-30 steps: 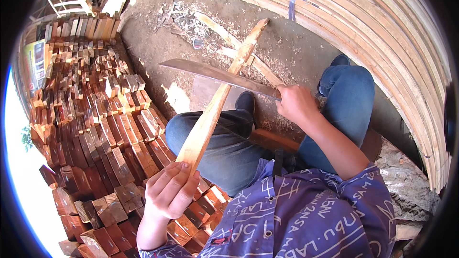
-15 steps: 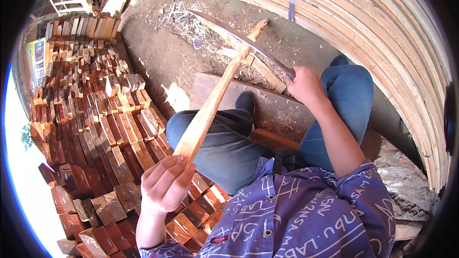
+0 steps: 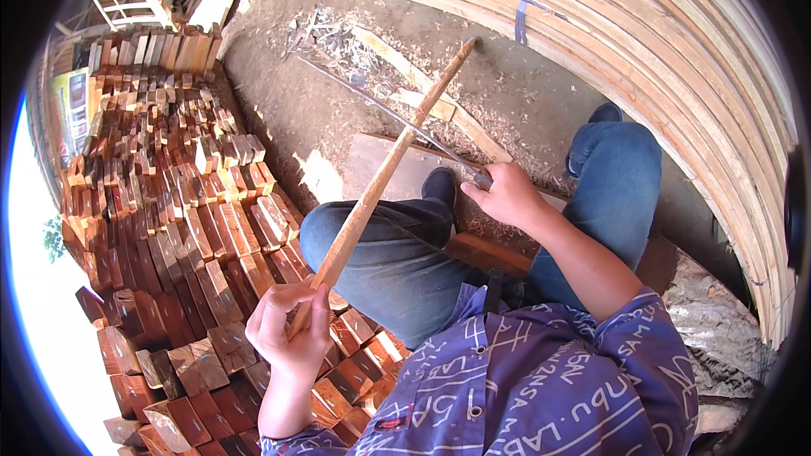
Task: The person sits on the ground and uses a hand saw to shape a small piece of wood, repeatedly sawing along its edges to refine its form.
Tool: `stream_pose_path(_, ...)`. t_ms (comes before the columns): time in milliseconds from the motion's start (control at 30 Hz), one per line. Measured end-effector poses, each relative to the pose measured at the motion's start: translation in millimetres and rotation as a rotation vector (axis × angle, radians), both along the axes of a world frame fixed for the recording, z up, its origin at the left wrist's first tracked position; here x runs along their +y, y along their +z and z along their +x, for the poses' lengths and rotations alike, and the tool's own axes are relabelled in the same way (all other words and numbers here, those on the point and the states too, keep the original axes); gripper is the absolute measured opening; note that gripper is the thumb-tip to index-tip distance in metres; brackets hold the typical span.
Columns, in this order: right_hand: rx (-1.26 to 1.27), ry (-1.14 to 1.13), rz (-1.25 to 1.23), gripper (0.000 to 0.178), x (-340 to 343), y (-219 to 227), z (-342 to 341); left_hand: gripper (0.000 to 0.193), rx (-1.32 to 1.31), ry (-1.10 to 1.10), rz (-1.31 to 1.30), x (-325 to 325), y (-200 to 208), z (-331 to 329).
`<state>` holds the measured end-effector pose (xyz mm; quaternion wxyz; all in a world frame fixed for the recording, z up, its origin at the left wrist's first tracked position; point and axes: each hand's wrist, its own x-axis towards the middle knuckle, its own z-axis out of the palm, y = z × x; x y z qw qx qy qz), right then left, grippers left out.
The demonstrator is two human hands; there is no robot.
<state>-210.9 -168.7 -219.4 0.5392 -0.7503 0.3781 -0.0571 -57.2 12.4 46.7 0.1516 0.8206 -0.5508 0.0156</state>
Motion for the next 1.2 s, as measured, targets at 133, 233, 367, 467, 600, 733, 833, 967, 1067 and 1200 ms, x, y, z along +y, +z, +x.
stream_pose_path(133,-0.126,0.03,-0.019,0.033,6,14,-1,0.021,0.03,0.007,0.013,-9,5,-7)
stream_pose_path(233,-0.219,0.06,-0.015,0.031,9,34,7,0.022,0.029,0.004,0.022,-17,9,-13)
stream_pose_path(367,-0.239,0.175,-0.09,0.027,8,65,13,0.021,0.0,-0.083,0.03,-18,8,-18)
stream_pose_path(467,-0.171,0.12,-0.151,0.02,5,56,9,0.02,0.038,-0.161,0.034,-19,6,-23)
stream_pose_path(600,-0.172,0.022,-0.167,0.025,8,45,4,0.024,0.058,-0.202,0.06,-17,3,-32)
stream_pose_path(733,-0.099,0.103,-0.111,0.02,10,62,-4,0.025,0.031,-0.191,0.04,-13,0,-32)
stream_pose_path(833,-0.102,0.122,-0.1,0.02,11,80,-9,0.026,0.043,-0.241,0.036,-10,-4,-38)
stream_pose_path(967,-0.105,0.181,-0.083,0.019,10,96,-14,0.025,0.064,-0.247,0.047,-14,-3,-51)
stream_pose_path(1067,0.026,0.079,-0.087,0.018,8,56,-15,0.025,0.068,-0.253,0.079,-12,-2,-55)
stream_pose_path(1200,0.039,0.113,-0.131,0.021,9,52,-15,0.023,0.054,-0.177,0.06,-6,-7,-53)
